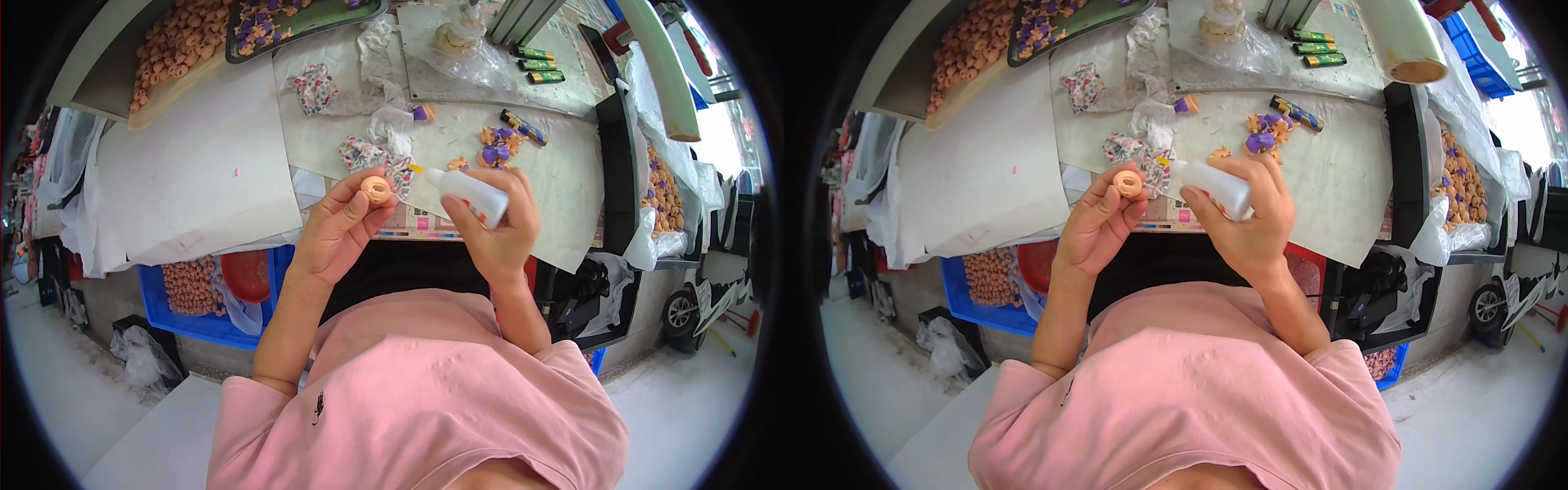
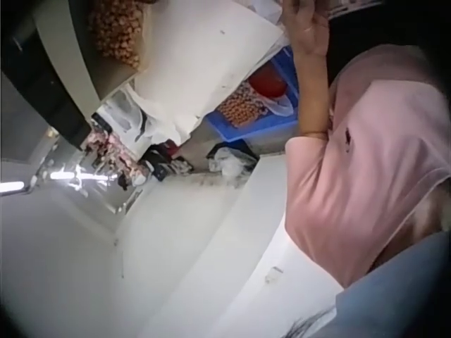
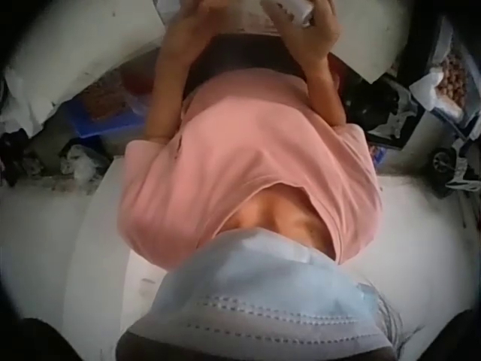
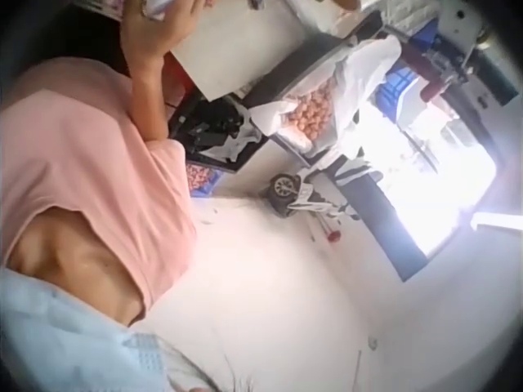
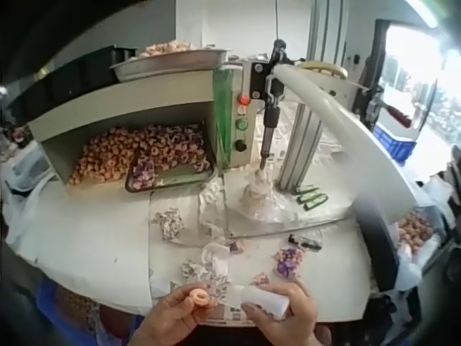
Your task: Assembling small toy figurine heads by applying glue and attaching hair or accessories.
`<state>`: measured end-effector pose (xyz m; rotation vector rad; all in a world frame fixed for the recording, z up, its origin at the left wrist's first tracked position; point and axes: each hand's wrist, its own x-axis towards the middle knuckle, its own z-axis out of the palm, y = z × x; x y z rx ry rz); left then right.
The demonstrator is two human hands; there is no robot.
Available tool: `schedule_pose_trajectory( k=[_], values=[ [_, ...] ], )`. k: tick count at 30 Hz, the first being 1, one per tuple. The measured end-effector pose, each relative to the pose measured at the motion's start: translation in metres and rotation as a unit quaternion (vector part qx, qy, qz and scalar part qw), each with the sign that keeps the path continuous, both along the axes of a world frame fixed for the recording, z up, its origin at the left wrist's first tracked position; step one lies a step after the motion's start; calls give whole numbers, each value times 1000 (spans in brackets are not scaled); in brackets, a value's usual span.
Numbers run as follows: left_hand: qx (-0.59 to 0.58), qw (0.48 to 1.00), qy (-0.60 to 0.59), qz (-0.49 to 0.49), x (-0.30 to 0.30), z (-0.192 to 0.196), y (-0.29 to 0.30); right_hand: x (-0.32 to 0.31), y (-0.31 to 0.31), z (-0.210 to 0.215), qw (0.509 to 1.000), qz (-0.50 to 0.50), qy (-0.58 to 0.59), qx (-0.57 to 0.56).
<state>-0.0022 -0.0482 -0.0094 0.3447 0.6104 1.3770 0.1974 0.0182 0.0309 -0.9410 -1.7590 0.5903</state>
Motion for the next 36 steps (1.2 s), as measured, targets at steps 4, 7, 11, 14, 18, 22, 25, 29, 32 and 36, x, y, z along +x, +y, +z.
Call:
schedule_pose_trajectory(
  k=[4,7,11,14,18,22,25,29,32,36],
  values=[
    [-9,1000,-22,3,1,3,0,-16,19,-14,998,-5,-30,-62],
    [-14,1000,-13,13,3,8,-2,-33,30,-26,997,-1,-60,-43],
    [-14,1000,-14,25,5,10,-4,-34,39,-22,995,26,-92,17],
    [-22,999,-16,30,6,14,-2,-16,57,-16,993,11,-93,75],
    [-20,1000,-15,17,3,12,-5,-6,77,-9,990,33,-129,43],
    [-24,1000,-18,-5,10,8,-5,-25,96,-12,975,100,-181,85],
    [-22,999,-24,-11,12,7,-8,-40,102,-14,938,116,-325,39],
    [-24,999,-23,-12,13,10,-10,-36,103,-18,942,88,-320,55],
    [-23,999,-30,-11,8,10,-9,-28,84,1,970,86,-229,3],
    [-21,999,-39,-16,1,10,-10,-18,36,21,961,215,-18,-174]
  ],
)
